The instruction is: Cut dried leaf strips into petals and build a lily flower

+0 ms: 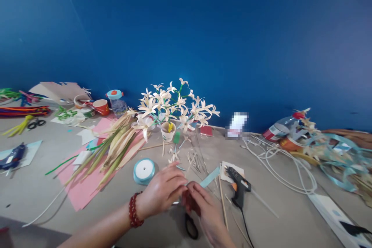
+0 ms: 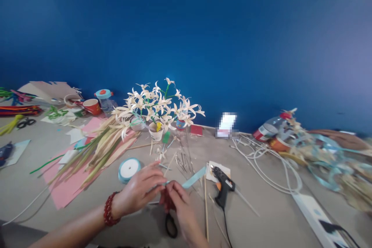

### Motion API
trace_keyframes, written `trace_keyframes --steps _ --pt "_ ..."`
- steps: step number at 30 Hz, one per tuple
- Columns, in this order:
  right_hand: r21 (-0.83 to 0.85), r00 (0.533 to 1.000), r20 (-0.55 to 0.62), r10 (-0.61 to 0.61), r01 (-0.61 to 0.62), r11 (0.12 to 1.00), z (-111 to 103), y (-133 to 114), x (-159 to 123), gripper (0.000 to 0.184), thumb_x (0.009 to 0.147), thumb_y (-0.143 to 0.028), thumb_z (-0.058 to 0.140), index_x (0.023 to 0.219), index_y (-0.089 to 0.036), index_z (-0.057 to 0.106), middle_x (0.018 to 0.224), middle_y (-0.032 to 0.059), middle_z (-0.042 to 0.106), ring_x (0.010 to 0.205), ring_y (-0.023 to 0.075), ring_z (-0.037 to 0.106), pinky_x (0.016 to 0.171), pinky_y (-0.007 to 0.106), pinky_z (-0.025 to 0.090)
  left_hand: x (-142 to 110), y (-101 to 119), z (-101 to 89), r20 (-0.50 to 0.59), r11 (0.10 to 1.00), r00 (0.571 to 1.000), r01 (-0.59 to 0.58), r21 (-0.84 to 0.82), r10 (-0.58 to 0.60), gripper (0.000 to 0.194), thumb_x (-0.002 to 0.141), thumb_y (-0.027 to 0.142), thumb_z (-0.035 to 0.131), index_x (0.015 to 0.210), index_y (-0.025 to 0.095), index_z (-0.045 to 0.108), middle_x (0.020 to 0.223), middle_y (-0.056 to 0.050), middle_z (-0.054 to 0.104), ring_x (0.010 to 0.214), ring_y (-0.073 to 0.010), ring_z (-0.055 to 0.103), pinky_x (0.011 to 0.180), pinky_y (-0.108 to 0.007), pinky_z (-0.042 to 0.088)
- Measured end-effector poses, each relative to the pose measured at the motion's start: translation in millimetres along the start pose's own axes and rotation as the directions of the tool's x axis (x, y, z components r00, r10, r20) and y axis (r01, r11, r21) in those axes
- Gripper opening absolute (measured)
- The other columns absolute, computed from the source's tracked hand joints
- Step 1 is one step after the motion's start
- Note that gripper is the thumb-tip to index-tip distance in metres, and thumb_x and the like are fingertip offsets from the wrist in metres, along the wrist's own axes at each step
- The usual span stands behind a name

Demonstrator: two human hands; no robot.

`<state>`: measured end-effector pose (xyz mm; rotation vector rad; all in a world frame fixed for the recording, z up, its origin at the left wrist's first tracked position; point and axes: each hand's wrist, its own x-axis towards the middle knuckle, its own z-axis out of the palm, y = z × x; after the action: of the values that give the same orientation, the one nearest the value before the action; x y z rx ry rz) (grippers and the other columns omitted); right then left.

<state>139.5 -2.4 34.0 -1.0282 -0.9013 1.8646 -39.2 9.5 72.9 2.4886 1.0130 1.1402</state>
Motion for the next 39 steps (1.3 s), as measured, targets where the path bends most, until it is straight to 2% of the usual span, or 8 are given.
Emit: trace_keyframes --steps 9,18,20,23,27,34,37,39 --pt "0.129 0.994 0.062 0.09 -0.097 0.987 13 13 -4 0.044 0.075 -0.06 0.068 0.072 -0.016 0.067 0.058 0.0038 0.064 0.048 0.0132 0.052 0.046 0.023 0.037 -1 4 1.5 0.141 0.992 0.986 -0.105 0.076 0.093 0.024 0.089 0.01 0.042 0.096 0.018 0.064 0.086 -0.005 0.068 0.081 -0.0152 0.063 0.112 -0.046 0.038" --pt "0.095 0.987 0.125 0.099 -0.111 0.989 13 11 -3 0.046 0.078 -0.061 0.065 0.073 -0.015 0.066 0.057 0.0036 0.061 0.048 0.013 0.051 0.045 0.023 0.037 -4 1 0.6 0.081 0.999 0.996 -0.047 0.024 0.045 0.025 0.089 0.009 0.043 0.101 0.019 0.063 0.09 -0.005 0.069 0.084 -0.0153 0.065 0.11 -0.045 0.039" --pt "0.046 0.993 0.088 0.081 -0.086 0.995 10 9 -3 0.04 0.077 -0.056 0.069 0.078 -0.017 0.065 0.061 0.002 0.062 0.05 0.0123 0.05 0.047 0.022 0.038 -5 1 0.9 0.053 1.0 0.999 -0.01 0.01 0.01 0.026 0.087 0.007 0.043 0.099 0.019 0.063 0.09 -0.005 0.069 0.084 -0.0154 0.065 0.109 -0.044 0.04" --pt "-0.065 0.998 0.012 -0.058 0.059 0.996 8 7 -1 0.034 0.077 -0.05 0.073 0.075 -0.019 0.059 0.064 -0.0025 0.055 0.054 0.0109 0.046 0.05 0.022 0.037 -7 5 5.1 0.013 0.995 0.995 0.096 -0.04 -0.096 0.022 0.084 0.006 0.047 0.095 0.02 0.061 0.089 -0.004 0.068 0.088 -0.0167 0.063 0.102 -0.041 0.045" --pt "-0.175 0.982 -0.01 -0.19 0.186 0.967 8 10 2 0.031 0.078 -0.047 0.072 0.086 -0.021 0.058 0.068 -0.0041 0.05 0.059 0.012 0.045 0.054 0.022 0.037 -12 13 13.1 0.008 0.944 0.953 0.299 -0.142 -0.301 0.017 0.08 0.006 0.052 0.089 0.02 0.054 0.088 -0.004 0.065 0.086 -0.0181 0.062 0.081 -0.032 0.053" --pt "-0.288 0.946 -0.064 -0.319 0.289 0.913 6 8 1 0.027 0.08 -0.044 0.071 0.081 -0.021 0.056 0.07 -0.0028 0.052 0.061 0.0131 0.046 0.058 0.025 0.038 -15 16 16.8 0.087 0.863 0.913 0.405 -0.302 -0.398 0.045 0.081 0.006 0.052 0.123 0.019 0.043 0.092 -0.003 0.066 0.085 -0.0165 0.065 0.08 -0.029 0.052" --pt "-0.356 0.941 -0.039 -0.336 0.301 0.884 4 0 -1 0.028 0.081 -0.043 0.07 0.074 -0.02 0.056 0.066 -0.0023 0.051 0.06 0.0135 0.046 0.057 0.025 0.037 -13 15 17.9 0.097 0.809 0.886 0.455 -0.371 -0.454 0.034 0.082 0.01 0.055 0.115 0.018 0.05 0.089 -0.003 0.066 0.083 -0.016 0.064 0.078 -0.027 0.051" --pt "-0.385 0.941 -0.034 -0.338 0.299 0.873 2 -5 -1 0.029 0.081 -0.042 0.07 0.071 -0.019 0.056 0.064 -0.0025 0.05 0.06 0.0133 0.046 0.057 0.024 0.037 -11 15 18.2 0.133 0.758 0.856 0.506 -0.41 -0.499 0.015 0.084 0.015 0.057 0.098 0.017 0.058 0.085 -0.002 0.067 0.08 -0.0157 0.062 0.074 -0.025 0.049"
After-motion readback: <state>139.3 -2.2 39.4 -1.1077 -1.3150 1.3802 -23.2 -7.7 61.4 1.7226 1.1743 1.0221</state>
